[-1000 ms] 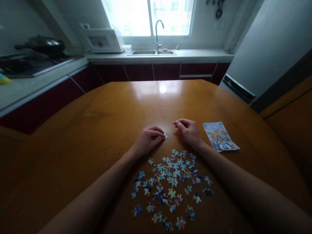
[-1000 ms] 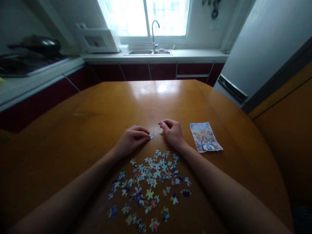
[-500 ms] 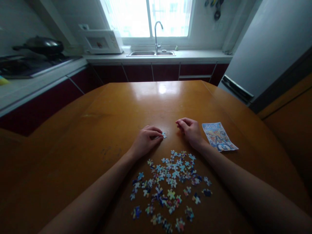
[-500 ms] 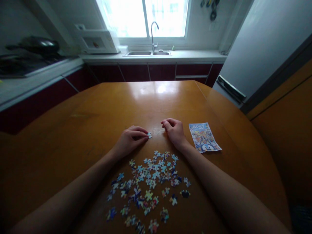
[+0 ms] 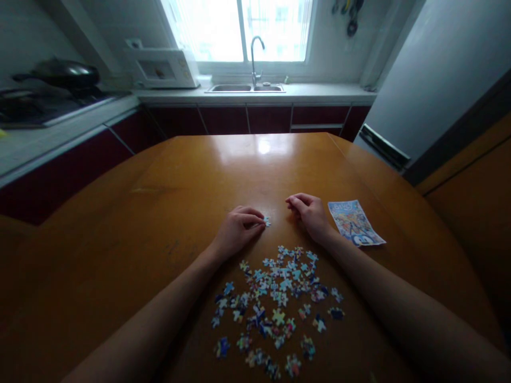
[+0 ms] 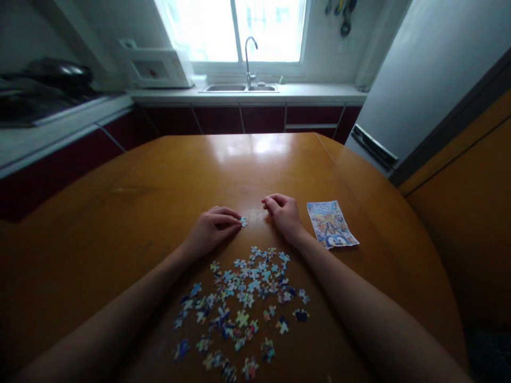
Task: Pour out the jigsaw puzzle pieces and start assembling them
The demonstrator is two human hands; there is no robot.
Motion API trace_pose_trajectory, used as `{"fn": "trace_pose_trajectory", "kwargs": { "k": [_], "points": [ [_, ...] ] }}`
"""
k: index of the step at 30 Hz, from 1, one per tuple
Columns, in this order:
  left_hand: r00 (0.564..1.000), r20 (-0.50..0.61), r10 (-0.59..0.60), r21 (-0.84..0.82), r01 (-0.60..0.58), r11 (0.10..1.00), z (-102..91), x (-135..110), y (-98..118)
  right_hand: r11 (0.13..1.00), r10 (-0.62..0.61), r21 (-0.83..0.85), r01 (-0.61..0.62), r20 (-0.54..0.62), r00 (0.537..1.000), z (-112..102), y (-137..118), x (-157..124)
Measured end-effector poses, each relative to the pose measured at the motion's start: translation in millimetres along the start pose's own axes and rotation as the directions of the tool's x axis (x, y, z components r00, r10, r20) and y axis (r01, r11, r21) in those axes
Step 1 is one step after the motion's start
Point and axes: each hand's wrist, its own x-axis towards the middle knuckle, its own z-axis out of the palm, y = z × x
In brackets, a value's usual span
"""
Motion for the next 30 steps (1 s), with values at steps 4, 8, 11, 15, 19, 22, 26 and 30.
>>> {"fn": "trace_pose_trajectory", "kwargs": {
  "k": [4,8,11,15,19,22,26,30],
  "points": [
    [1.0,-0.005,0.0,0.0,0.0,1.0,0.5,0,1,1.0,0.008,0.005,-0.008,0.002,1.0,0,-2,-1],
    [1.0,-0.003,-0.003,0.007,0.003,1.0,0.7,1,0,1.0,0.004,0.008,-0.004,0.009,1.0,-1,1,-1],
    [1.0,-0.005,-0.003,0.01,0.003,1.0,0.2,1,0,1.0,0.017,0.015,-0.018,0.035,0.999,-1,1,2],
    [1.0,-0.012,0.007,0.003,-0.007,1.0,-0.1,2,1,0.998,0.013,-0.065,-0.005,0.13,0.991,-2,-25,-1],
    [1.0,-0.018,0.004,-0.01,-0.004,1.0,0.7,2,0,0.901,0.01,-0.408,0.146,0.357,0.934,-12,-72,-33],
    [1.0,-0.02,0.013,-0.003,-0.013,1.0,1.1,2,-1,0.714,0.156,-0.671,0.202,0.434,0.887,-29,-90,-73],
    [0.999,-0.021,0.024,0.004,-0.024,1.0,1.1,2,-1,0.502,0.261,-0.833,0.231,0.402,0.878,-46,-87,-119],
    [1.0,-0.017,0.022,0.009,-0.021,1.0,1.7,1,-2,0.421,0.359,-0.894,0.153,0.319,0.877,-44,-87,-141]
  ]
}}
